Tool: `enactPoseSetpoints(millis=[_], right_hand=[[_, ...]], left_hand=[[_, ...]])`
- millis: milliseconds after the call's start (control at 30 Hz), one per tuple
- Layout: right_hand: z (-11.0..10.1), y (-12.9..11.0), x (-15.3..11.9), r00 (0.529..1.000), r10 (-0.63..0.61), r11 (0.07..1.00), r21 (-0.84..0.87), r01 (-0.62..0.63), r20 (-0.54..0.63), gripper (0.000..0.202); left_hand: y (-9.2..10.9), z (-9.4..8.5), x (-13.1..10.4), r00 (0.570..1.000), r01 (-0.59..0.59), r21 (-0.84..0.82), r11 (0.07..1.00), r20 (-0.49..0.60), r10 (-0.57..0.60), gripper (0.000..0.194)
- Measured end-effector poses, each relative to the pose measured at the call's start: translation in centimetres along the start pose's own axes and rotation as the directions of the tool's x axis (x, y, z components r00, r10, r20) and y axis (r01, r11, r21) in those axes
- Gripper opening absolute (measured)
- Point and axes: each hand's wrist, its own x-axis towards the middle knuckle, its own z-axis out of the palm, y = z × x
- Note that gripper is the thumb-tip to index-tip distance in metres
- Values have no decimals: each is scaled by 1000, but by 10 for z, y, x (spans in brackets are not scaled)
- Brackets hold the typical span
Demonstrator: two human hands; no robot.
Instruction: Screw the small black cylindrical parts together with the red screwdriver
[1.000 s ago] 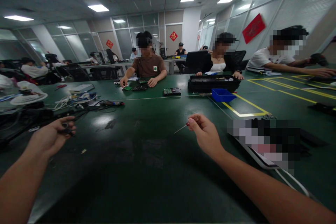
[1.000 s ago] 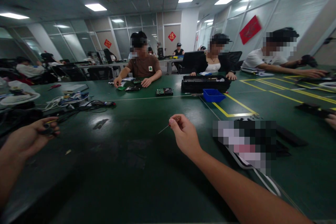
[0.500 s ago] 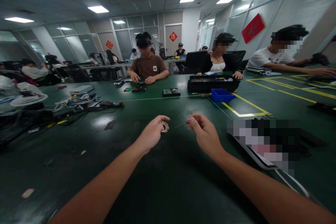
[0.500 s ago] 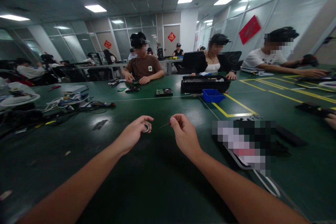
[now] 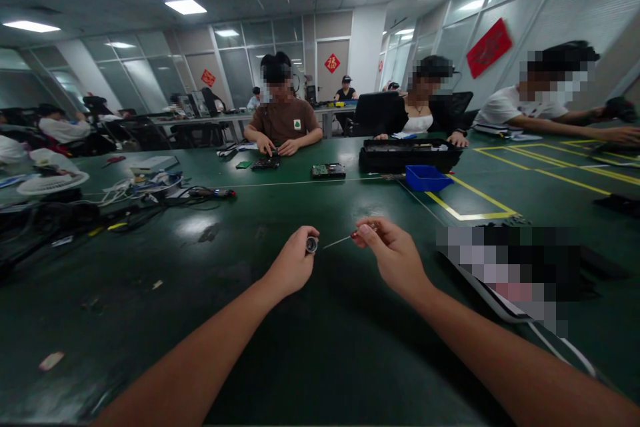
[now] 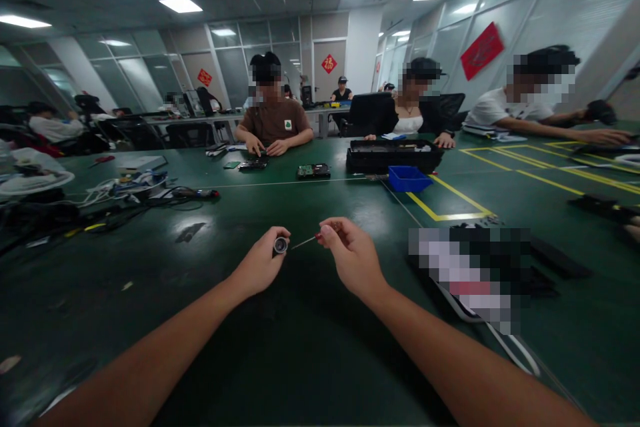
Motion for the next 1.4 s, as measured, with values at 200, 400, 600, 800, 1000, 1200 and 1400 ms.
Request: enactPoseSetpoints(millis=[200, 400, 600, 800, 1000, 1200, 1400], right_hand=[[1, -2, -2, 1000, 9, 1000, 0, -9, 22, 25], [2, -2, -2, 1000, 21, 999, -41, -20, 21, 25], [3, -4, -2, 1000, 10, 999, -44, -10, -6, 28], [2, -3, 0, 999, 11, 999, -51, -13, -38, 27], [0, -2, -1, 1000, 26, 998, -58, -27, -12, 29], [-3, -6, -3, 999, 10, 988, -153, -3, 49, 24], [-3, -7, -5, 994, -8, 967, -252, 37, 113, 24]], left_hand=[[-2, -1, 4, 997, -75, -42, 996, -19, 74, 33], [0, 0, 2, 998, -54, -12, 998, -19, 53, 36], [1, -2, 3, 996, -82, 17, 997, -19, 82, 36], [-2, -1, 2, 996, -88, 4, 996, -12, 88, 36], [-6, 0, 3, 997, -80, 4, 997, -5, 80, 38], [-3, -2, 3, 992, -122, 51, 991, -2, 123, 36], [-1, -2, 1, 989, -146, 86, 986, 22, 145, 37]])
